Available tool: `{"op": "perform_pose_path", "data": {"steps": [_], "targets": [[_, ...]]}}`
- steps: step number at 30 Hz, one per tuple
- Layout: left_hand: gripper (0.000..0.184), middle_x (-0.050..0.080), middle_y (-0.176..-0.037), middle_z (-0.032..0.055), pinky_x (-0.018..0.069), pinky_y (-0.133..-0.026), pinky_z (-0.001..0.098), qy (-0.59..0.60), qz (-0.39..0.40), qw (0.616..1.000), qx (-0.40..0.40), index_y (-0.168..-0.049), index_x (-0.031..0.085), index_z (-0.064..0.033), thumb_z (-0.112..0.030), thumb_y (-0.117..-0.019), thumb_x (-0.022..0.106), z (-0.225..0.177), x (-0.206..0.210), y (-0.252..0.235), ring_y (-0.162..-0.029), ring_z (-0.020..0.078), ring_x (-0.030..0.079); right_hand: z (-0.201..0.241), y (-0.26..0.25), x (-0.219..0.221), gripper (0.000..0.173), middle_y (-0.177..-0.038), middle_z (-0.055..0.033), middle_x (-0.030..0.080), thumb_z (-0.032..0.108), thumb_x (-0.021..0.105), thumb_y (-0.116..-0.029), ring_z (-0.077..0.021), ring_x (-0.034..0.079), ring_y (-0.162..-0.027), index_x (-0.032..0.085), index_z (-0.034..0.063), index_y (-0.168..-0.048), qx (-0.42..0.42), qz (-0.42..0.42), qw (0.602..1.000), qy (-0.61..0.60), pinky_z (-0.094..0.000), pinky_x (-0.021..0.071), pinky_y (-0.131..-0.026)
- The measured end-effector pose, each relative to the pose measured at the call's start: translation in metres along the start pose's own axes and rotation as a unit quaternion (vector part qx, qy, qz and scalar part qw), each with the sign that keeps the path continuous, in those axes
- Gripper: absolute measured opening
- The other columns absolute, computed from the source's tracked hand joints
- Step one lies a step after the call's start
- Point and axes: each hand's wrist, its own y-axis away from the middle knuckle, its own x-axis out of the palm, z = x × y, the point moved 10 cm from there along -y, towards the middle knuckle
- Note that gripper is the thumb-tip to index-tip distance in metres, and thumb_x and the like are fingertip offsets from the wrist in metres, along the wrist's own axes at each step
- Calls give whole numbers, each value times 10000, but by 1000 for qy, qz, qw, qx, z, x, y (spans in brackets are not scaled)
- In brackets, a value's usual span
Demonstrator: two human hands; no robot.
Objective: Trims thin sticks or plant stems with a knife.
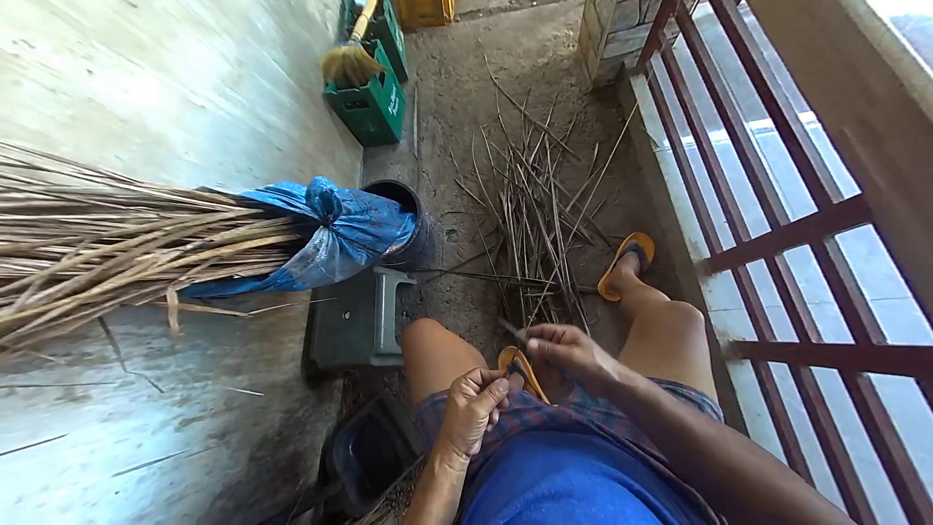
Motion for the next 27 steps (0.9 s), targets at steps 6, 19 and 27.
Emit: {"op": "perform_pose_path", "data": {"steps": [6, 19, 27], "targets": [[103, 677, -685, 22, 427, -428, 134, -43, -18, 998, 33, -972, 710, 19, 50, -925, 623, -2, -5, 0, -474, 3, 531, -1, 6, 1, 326, -760, 24, 591, 173, 549, -1030, -37, 500, -508, 571, 28, -1322, 31, -7, 999, -8, -187, 436, -449], [180, 684, -770, -2, 540, -552, 193, -131, 44, 990, -11, -1102, 663, -9, -40, -930, 620, 7, -15, 2, -603, 55, 633, 22, 1, -30, 235, -724, 14, 584, 121, 530, -1041, -43, 499, -487, 587, 10, -1240, -40, -96, 994, -33, -179, 447, -442], [187, 601, -730, -42, 430, -529, 152, -156, 14, 983, 98, -1093, 674, 2, -53, -1032, 506, -28, 4, -12, -577, 6, 513, 3, 2, 35, 317, -860, 24, 658, 169, 567, -1036, -6, 536, -581, 598, -22, -1287, -147, -22, 987, 65, -182, 473, -523]]}}
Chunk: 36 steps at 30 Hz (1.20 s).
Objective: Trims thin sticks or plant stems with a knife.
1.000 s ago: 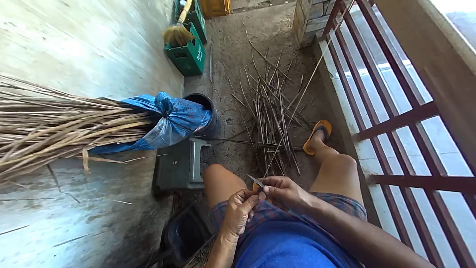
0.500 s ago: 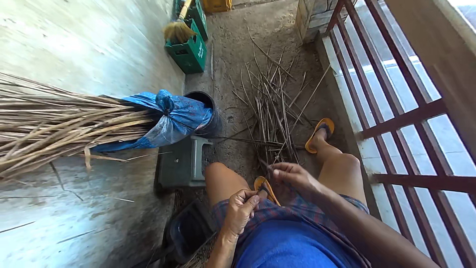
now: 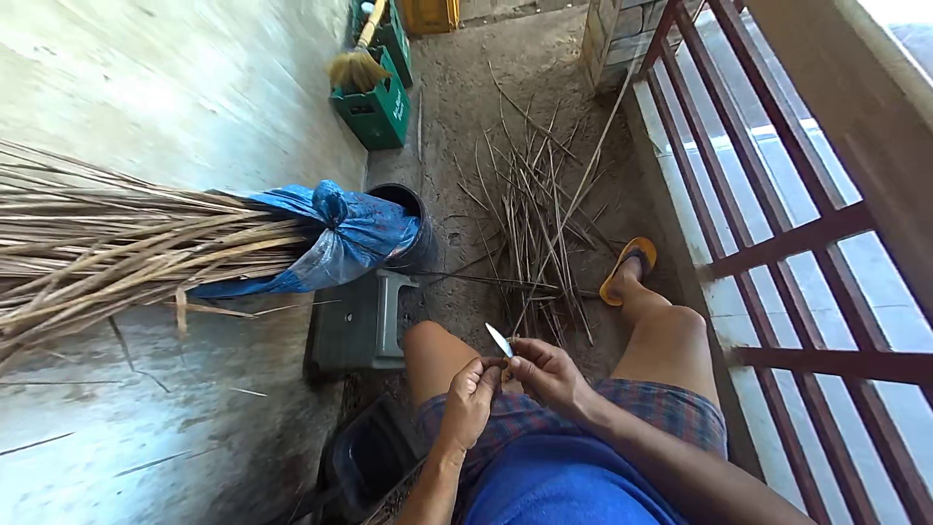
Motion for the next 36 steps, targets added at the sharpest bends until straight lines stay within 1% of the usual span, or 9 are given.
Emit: {"op": "perform_pose_path", "data": {"steps": [3, 8, 12, 14, 20, 25, 29, 31, 36], "targets": [[177, 567, -673, -61, 395, -497, 135, 58, 16, 998, -19, -1058, 686, -14, -45, -1015, 517, 4, -3, 4, -536, -12, 474, 1, -2, -3, 289, -805, 36, 646, 164, 579, -1026, -6, 518, -551, 619, -11, -1253, 15, 42, 999, -18, -183, 451, -495], [188, 533, -607, -67, 353, -419, 124, 140, 54, 983, -110, -1054, 690, -34, -59, -1009, 509, 18, -4, 20, -458, -19, 437, 20, -12, -45, 307, -719, 56, 608, 169, 575, -1018, -17, 504, -499, 609, 2, -1274, 32, -17, 999, -31, -180, 447, -461], [179, 522, -601, -59, 356, -416, 122, 163, 58, 978, -120, -1036, 682, -34, -56, -1010, 507, 15, 1, 20, -448, -17, 430, 12, 0, -7, 309, -772, 48, 633, 162, 573, -1023, -2, 508, -540, 620, -2, -1281, 45, 94, 994, -16, -181, 439, -488], [177, 522, -601, -57, 361, -412, 122, 173, 60, 976, -116, -1027, 683, -35, -57, -1011, 508, 12, 3, 18, -443, -18, 432, 4, 3, 5, 299, -807, 35, 656, 159, 590, -1023, 5, 511, -533, 623, 5, -1278, 49, 115, 992, -34, -166, 438, -473], [176, 504, -579, -70, 348, -400, 119, 195, 75, 969, -133, -1036, 693, -47, -71, -1002, 522, 15, 0, 22, -431, -27, 420, 13, -10, -20, 304, -754, 52, 631, 160, 613, -1003, -11, 512, -514, 621, 14, -1268, 59, 51, 996, -54, -171, 443, -465], [166, 520, -593, -57, 356, -395, 121, 202, 68, 967, -136, -1011, 691, -44, -66, -1004, 526, 18, 1, 22, -429, -20, 428, 2, 3, 6, 291, -800, 37, 656, 173, 611, -1015, 1, 511, -525, 630, 9, -1255, 63, 114, 991, -32, -170, 440, -470], [168, 516, -579, -66, 345, -397, 120, 207, 74, 966, -134, -1023, 702, -49, -66, -995, 536, 20, -1, 25, -428, -25, 423, 16, -15, -29, 300, -735, 49, 618, 158, 579, -998, -21, 508, -510, 613, 8, -1255, 72, 16, 996, -47, -188, 446, -466], [169, 520, -572, -64, 344, -393, 120, 209, 77, 965, -140, -1020, 708, -53, -69, -991, 542, 22, -2, 26, -423, -26, 423, 18, -20, -41, 306, -730, 44, 615, 157, 585, -1006, -25, 506, -495, 602, 10, -1273, 80, -2, 995, -55, -179, 444, -452], [137, 513, -575, -67, 351, -393, 118, 204, 78, 966, -140, -994, 703, -53, -73, -982, 568, 24, -4, 26, -427, -28, 427, 9, -1, -3, 292, -775, 44, 643, 175, 598, -1019, -6, 514, -526, 634, 12, -1258, 71, 100, 992, -34, -175, 443, -472]]}}
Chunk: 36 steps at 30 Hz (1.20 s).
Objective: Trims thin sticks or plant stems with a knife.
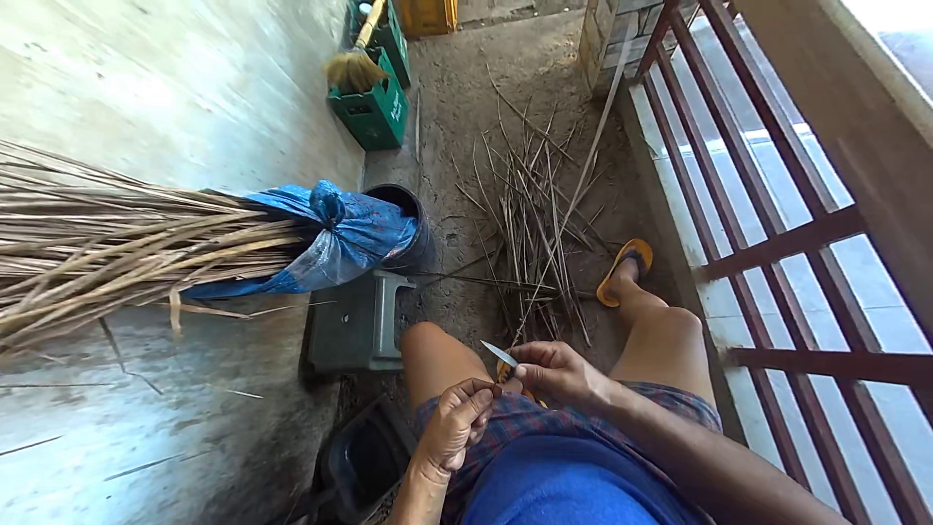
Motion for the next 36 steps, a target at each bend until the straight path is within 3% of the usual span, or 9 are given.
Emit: {"op": "perform_pose_path", "data": {"steps": [6, 9, 14, 19, 23, 26, 31, 36], "targets": [[151, 516, -567, -82, 350, -398, 119, 0, 28, 1000, -7, -1014, 726, -85, -96, -983, 579, 7, -4, 7, -426, -32, 428, 19, -10, -62, 256, -725, 21, 619, 123, 557, -1017, -35, 513, -490, 619, 4, -1235, -7, -154, 987, -37, -182, 459, -450], [157, 536, -572, -69, 370, -401, 121, -2, 13, 1000, -21, -1017, 722, -74, -91, -980, 570, 13, -9, 8, -427, -25, 449, 17, -6, -51, 283, -725, 34, 611, 129, 572, -1010, -29, 513, -499, 605, 2, -1261, -5, -133, 991, -33, -173, 450, -456], [138, 546, -604, -66, 372, -422, 118, -34, -13, 999, 17, -1001, 723, -67, -77, -975, 588, 4, -10, 7, -456, -27, 454, 0, 0, 0, 301, -766, 46, 629, 169, 587, -1022, -6, 503, -521, 617, 18, -1281, -1, -19, 1000, -15, -173, 436, -468], [149, 536, -595, -72, 361, -417, 119, -49, -14, 998, 36, -1010, 723, -66, -78, -972, 580, -5, -8, 5, -450, -29, 442, 7, -7, -16, 288, -752, 40, 630, 159, 600, -1008, -20, 511, -508, 629, 6, -1251, 13, -47, 999, -18, -174, 441, -457], [129, 528, -579, -83, 355, -406, 118, -26, 8, 999, 17, -1001, 734, -82, -104, -965, 612, 2, -10, 8, -439, -33, 439, 22, -8, -51, 250, -737, 22, 623, 144, 556, -1014, -30, 509, -489, 615, 10, -1217, 9, -129, 991, -45, -179, 448, -445], [126, 547, -586, -80, 376, -412, 117, -29, 17, 999, 4, -1007, 738, -90, -113, -967, 621, 9, -16, 12, -444, -33, 462, 24, -6, -65, 194, -723, 7, 630, 126, 554, -1016, -34, 517, -478, 637, 18, -1154, -2, -143, 988, -62, -169, 454, -437], [294, 648, -736, -28, 486, -492, 167, -107, -10, 994, 12, -1272, 635, -45, -145, -1020, 521, 2, -14, 7, -554, 31, 579, 23, -1, -51, 211, -724, 34, 631, 131, 595, -1009, -27, 529, -503, 640, 9, -1175, -62, -153, 986, -25, -176, 471, -465], [191, 586, -678, -63, 393, -468, 124, -121, -65, 983, 118, -1106, 707, -18, -66, -1011, 548, -26, 5, -7, -520, -20, 480, 6, -4, -3, 295, -782, 46, 638, 164, 592, -1018, -9, 523, -549, 623, -15, -1250, -70, -79, 994, 3, -187, 461, -499]]}}
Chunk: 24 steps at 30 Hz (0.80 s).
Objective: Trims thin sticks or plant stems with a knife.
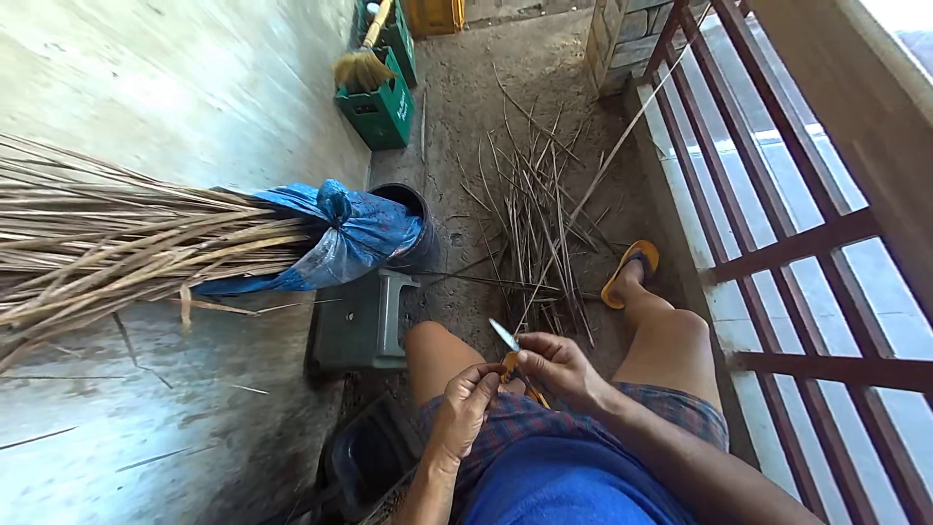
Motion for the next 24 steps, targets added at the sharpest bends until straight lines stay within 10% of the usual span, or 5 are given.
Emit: {"op": "perform_pose_path", "data": {"steps": [8, 14, 24], "targets": [[167, 569, -634, -68, 370, -454, 123, 7, 1, 1000, -25, -1029, 737, -38, -47, -976, 580, 19, -15, 12, -489, -27, 449, 17, -8, -55, 214, -730, 28, 631, 130, 576, -1013, -32, 525, -495, 635, 11, -1181, 41, -92, 995, -20, -178, 464, -454], [162, 572, -641, -73, 378, -471, 128, -2, 4, 1000, -9, -1025, 732, -36, -44, -973, 579, 18, -14, 12, -503, -28, 454, -1, -1, -16, 324, -747, 47, 622, 171, 596, -1006, -24, 514, -509, 603, 2, -1282, 67, -9, 998, -18, -185, 450, -459], [108, 565, -612, -122, 376, -466, 113, -6, 42, 998, -39, -994, 767, -142, -181, -944, 680, 48, -58, 41, -493, -54, 463, 40, -17, -101, 225, -690, -28, 612, 93, 534, -1025, -49, 520, -464, 626, -1, -1208, 33, -164, 985, -52, -175, 460, -428]]}}
